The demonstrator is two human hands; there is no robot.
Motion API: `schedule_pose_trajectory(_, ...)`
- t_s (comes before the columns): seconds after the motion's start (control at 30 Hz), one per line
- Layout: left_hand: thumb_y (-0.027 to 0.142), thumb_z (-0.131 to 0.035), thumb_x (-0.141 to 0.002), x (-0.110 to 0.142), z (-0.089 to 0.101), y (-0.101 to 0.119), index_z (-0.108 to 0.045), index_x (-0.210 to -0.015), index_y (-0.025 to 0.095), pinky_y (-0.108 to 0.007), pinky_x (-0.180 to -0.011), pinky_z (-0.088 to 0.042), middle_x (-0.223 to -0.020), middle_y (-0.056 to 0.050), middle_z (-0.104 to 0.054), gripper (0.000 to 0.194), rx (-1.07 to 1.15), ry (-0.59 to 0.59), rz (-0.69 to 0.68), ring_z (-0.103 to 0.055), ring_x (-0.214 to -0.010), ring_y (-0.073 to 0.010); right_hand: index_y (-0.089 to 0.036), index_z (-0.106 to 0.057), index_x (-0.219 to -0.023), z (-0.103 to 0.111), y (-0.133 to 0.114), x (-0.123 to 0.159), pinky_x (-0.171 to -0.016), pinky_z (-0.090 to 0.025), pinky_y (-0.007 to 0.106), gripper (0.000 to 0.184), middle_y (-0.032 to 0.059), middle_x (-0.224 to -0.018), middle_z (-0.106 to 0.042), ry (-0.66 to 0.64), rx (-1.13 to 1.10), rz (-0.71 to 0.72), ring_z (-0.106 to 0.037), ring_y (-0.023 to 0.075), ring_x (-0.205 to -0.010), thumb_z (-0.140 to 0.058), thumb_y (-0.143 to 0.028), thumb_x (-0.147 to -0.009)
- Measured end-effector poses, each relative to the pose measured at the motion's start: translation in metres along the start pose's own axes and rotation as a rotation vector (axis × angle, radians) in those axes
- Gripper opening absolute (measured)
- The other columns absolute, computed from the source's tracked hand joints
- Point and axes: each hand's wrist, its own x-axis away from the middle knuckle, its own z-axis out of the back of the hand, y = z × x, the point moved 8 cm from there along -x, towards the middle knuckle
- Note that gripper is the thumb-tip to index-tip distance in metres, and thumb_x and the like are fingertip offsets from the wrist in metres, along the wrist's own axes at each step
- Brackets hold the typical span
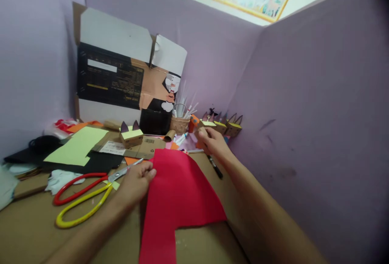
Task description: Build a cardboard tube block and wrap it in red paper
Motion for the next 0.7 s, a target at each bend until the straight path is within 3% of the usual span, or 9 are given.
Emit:
schedule_pose_trajectory(0.17,0.018,-0.057,-0.066,-0.017,0.013,0.038,-0.067,-0.07,0.013,-0.023,-0.054,-0.039,-0.058,0.0,-0.063,0.012,-0.105,-0.347,0.028,-0.055,-0.055,-0.0147,-0.018,-0.054,-0.108,0.039,0.005,0.084,-0.056,-0.05,0.026,0.038,0.0045,-0.08,-0.066,-0.03,-0.284,-0.05,-0.064,0.0176,-0.067,-0.041,-0.046,-0.085)
schedule_pose_trajectory(0.27,0.011,-0.059,-0.07,-0.029,0.018,0.055,-0.065,-0.062,0.01,-0.019,-0.047,-0.033,-0.054,0.002,-0.058,0.01,-0.228,-0.49,0.092,-0.048,-0.046,-0.0086,-0.023,-0.055,-0.107,0.041,0.021,0.13,-0.059,-0.051,0.026,0.037,0.0045,-0.088,-0.065,-0.091,-0.554,-0.133,-0.064,0.0165,-0.069,-0.052,-0.05,-0.082)
schedule_pose_trajectory(0.37,0.014,-0.059,-0.08,-0.037,0.009,0.058,-0.062,-0.068,0.01,-0.018,-0.045,-0.037,-0.056,0.004,-0.055,0.013,-0.373,-0.655,0.208,-0.049,-0.047,-0.0068,-0.026,-0.054,-0.115,0.038,0.039,0.164,-0.072,-0.052,0.032,0.043,0.0071,-0.1,-0.066,-0.122,-0.55,-0.176,-0.065,0.0208,-0.083,-0.054,-0.051,-0.081)
schedule_pose_trajectory(0.5,0.031,-0.054,-0.088,-0.045,-0.013,0.057,-0.06,-0.09,0.012,-0.026,-0.057,-0.051,-0.082,0.0,-0.062,0.021,-0.498,-0.754,0.261,-0.06,-0.066,-0.0123,-0.028,-0.058,-0.115,0.028,0.04,0.189,-0.091,-0.046,0.039,0.04,0.0077,-0.117,-0.061,-0.23,-0.48,-0.081,-0.058,0.0263,-0.107,-0.056,-0.049,-0.081)
schedule_pose_trajectory(0.63,0.022,-0.06,-0.083,-0.044,-0.053,0.056,-0.061,-0.074,0.014,-0.022,-0.051,-0.046,-0.064,0.003,-0.06,0.013,-0.576,-0.785,0.171,-0.053,-0.052,-0.0077,-0.026,-0.06,-0.112,0.016,0.026,0.198,-0.087,-0.048,0.038,0.041,0.0077,-0.108,-0.066,-0.304,-0.46,-0.026,-0.061,0.0263,-0.102,-0.053,-0.053,-0.082)
schedule_pose_trajectory(0.7,0.01,-0.069,-0.07,-0.041,-0.075,0.059,-0.062,-0.06,0.013,-0.022,-0.051,-0.042,-0.054,0.005,-0.057,0.012,-0.58,-0.763,0.069,-0.051,-0.049,-0.0091,-0.026,-0.06,-0.11,0.014,0.017,0.2,-0.084,-0.05,0.035,0.041,0.0071,-0.104,-0.067,-0.295,-0.431,0.004,-0.062,0.0254,-0.098,-0.054,-0.054,-0.081)
